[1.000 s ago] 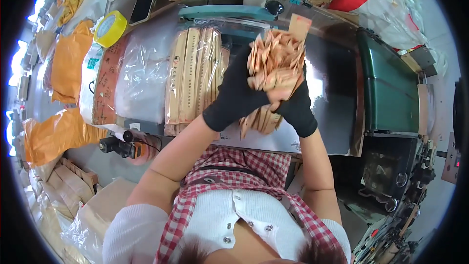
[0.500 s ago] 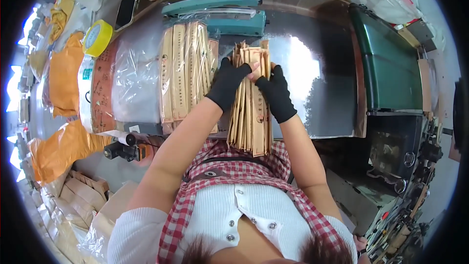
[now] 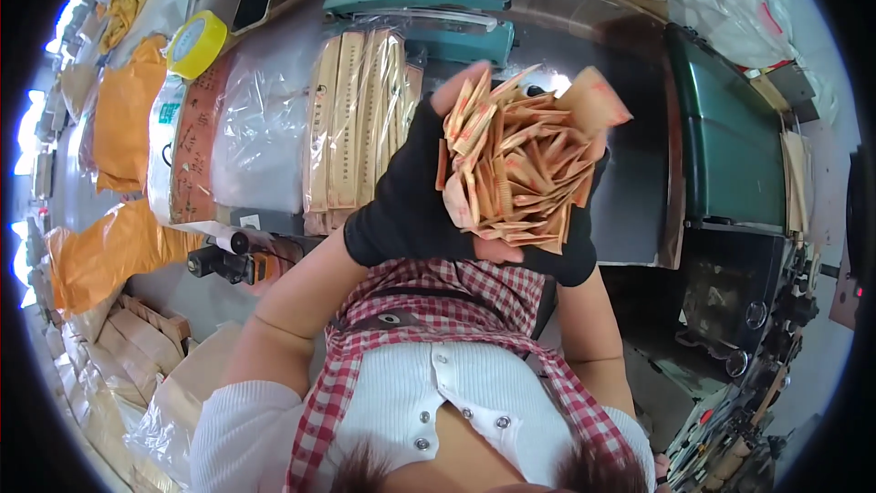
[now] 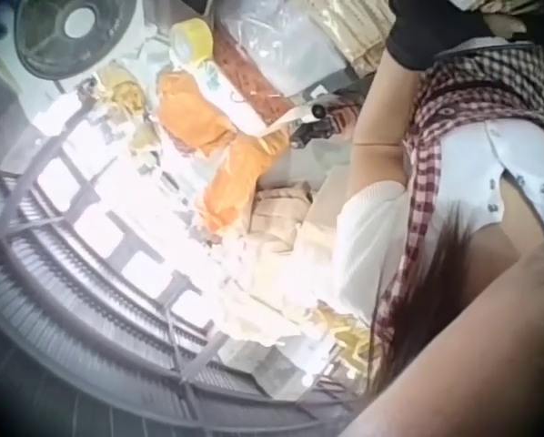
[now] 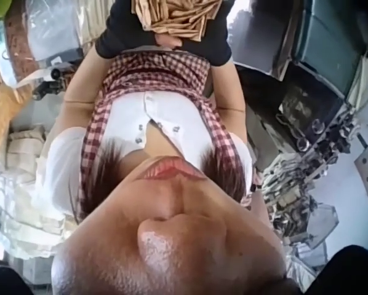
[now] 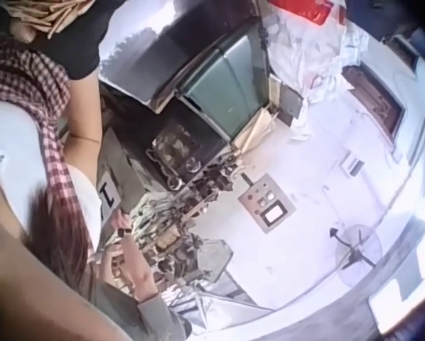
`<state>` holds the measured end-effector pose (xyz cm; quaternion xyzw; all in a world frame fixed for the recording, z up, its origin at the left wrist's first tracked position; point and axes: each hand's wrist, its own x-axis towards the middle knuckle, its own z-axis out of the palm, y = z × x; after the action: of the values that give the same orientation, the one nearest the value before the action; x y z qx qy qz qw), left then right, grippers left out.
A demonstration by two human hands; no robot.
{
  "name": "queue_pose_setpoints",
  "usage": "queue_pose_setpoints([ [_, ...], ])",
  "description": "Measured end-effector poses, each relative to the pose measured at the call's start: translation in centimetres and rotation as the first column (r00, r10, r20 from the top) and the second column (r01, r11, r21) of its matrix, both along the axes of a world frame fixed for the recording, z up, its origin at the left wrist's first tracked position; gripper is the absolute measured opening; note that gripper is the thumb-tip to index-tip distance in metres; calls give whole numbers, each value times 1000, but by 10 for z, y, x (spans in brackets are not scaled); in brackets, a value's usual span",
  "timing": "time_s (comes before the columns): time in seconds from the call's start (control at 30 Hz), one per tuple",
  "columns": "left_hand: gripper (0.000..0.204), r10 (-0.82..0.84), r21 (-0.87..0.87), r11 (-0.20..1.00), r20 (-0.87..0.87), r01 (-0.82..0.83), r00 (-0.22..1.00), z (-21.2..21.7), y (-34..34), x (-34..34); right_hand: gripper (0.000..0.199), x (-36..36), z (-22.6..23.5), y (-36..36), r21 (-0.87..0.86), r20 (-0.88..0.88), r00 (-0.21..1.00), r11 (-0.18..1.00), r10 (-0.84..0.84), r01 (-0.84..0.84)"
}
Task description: Bundling wooden sticks into specific quantities and placing them into plastic packaging bags.
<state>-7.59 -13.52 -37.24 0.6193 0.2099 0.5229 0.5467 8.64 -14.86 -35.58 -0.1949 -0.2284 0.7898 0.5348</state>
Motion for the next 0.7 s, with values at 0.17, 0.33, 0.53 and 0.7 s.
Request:
queue_pose_setpoints([
  [0.17, 125, -8, 155, 988, -90, 22, 996, -14, 12, -5, 112, -12, -47, 7, 472, 339, 888, 873, -311, 125],
  [0.33, 107, 7, -459, 888, 60, 21, 998, 4, 7, -24, 132, -33, -14, -7, 779, 626, 256, 598, -737, -187],
  [0.53, 67, -382, -258, 878, 134, 404, 915, -37, -5, -59, 86, -58, 26, 19, 413, 630, 763, 895, -149, -167],
  [0.7, 66, -330, -397, 811, 295, 429, 897, -51, -7, -56, 61, -57, 0, 36, 424, 733, 679, 751, 44, -506],
])
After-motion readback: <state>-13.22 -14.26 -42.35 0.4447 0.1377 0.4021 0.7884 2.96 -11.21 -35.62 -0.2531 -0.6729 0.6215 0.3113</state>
